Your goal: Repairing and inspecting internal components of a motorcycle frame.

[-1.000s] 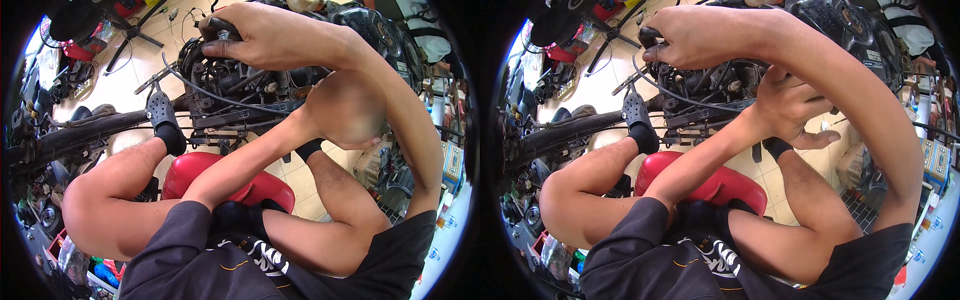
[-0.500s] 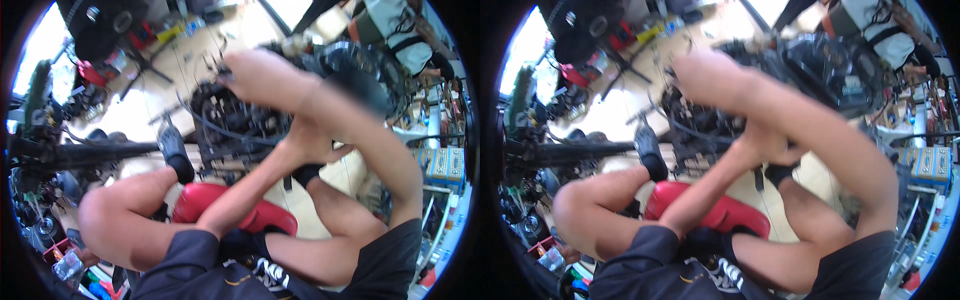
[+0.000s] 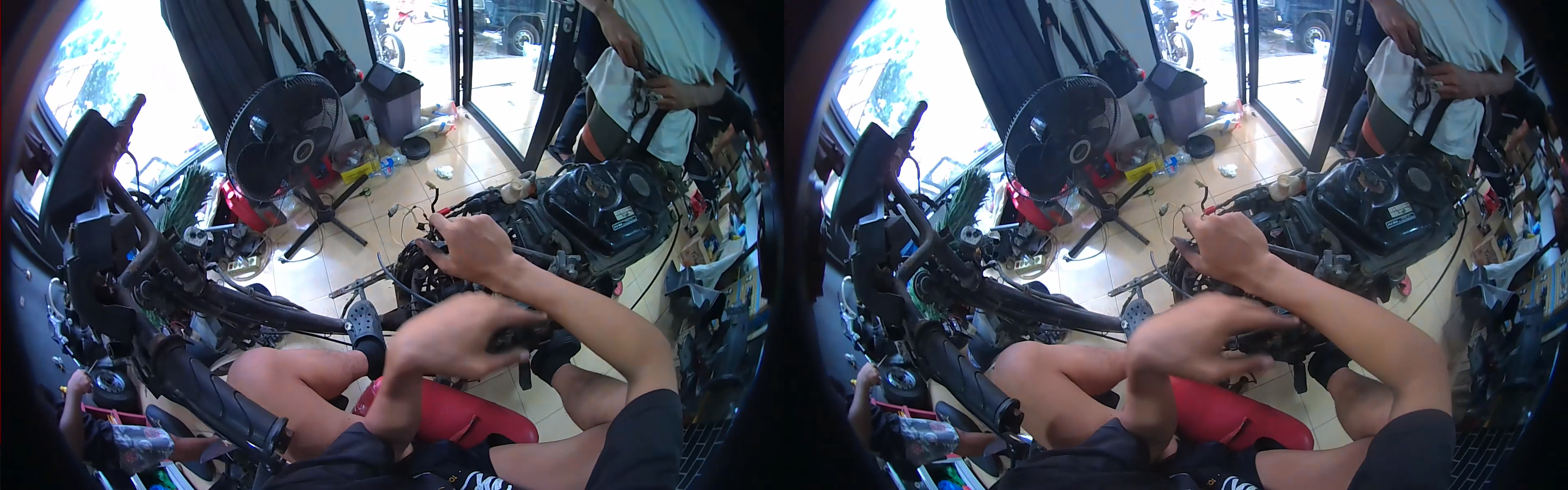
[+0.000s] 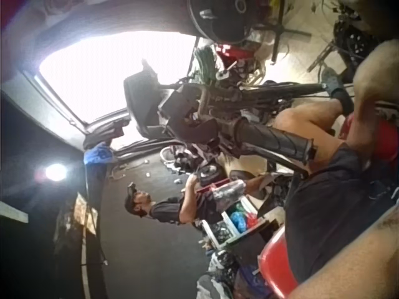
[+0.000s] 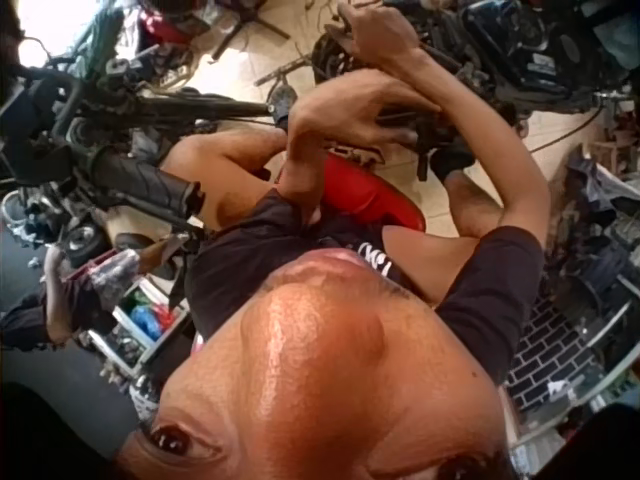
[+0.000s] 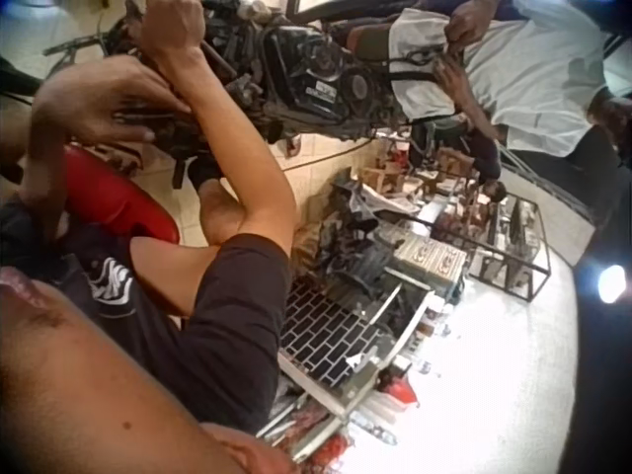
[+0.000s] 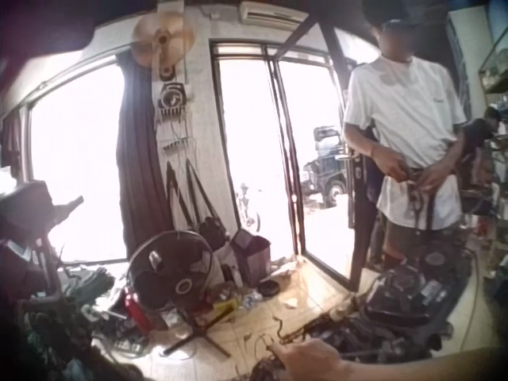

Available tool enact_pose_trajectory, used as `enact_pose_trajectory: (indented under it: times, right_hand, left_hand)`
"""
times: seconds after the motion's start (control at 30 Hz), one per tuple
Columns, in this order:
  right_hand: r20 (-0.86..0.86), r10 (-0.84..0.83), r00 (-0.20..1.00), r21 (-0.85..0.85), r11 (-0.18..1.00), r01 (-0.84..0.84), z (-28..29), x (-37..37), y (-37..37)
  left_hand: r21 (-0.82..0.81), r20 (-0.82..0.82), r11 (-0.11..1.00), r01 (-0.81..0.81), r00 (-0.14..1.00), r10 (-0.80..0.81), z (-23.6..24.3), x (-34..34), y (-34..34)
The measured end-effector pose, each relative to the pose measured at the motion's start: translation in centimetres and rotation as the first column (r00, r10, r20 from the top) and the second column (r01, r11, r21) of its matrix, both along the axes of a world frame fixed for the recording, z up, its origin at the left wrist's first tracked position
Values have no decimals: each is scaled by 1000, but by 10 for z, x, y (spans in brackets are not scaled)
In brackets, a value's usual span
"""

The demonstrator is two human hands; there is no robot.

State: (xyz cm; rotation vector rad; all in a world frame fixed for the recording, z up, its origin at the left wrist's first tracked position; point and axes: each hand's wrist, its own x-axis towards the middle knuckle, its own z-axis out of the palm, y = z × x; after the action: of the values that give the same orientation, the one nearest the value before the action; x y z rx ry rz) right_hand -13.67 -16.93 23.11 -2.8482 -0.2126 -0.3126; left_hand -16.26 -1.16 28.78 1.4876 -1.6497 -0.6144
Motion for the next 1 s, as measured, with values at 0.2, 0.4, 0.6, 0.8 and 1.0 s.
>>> enact_pose_trajectory:
  times: [0.2,0.4,0.6,0.8,1.0]
  right_hand:
    - [602,16,798,-4,1000,-17,-38,17,15]
    - [491,-41,870,-53,996,77,-29,13,36]
    - [576,26,817,0,1000,-32,-22,1,49]
    - [701,54,712,30,994,-105,-31,-6,51]
    - [698,89,710,48,984,-170,-42,-16,41]
  left_hand:
    - [-281,205,885,-371,878,433,24,36,-68]
    - [240,478,951,-197,876,61,-21,30,-129]
    - [-53,452,914,-401,807,381,-44,39,-145]
    - [41,510,872,-487,761,401,-48,43,-146]
    - [323,602,746,-582,735,312,-35,51,-163]
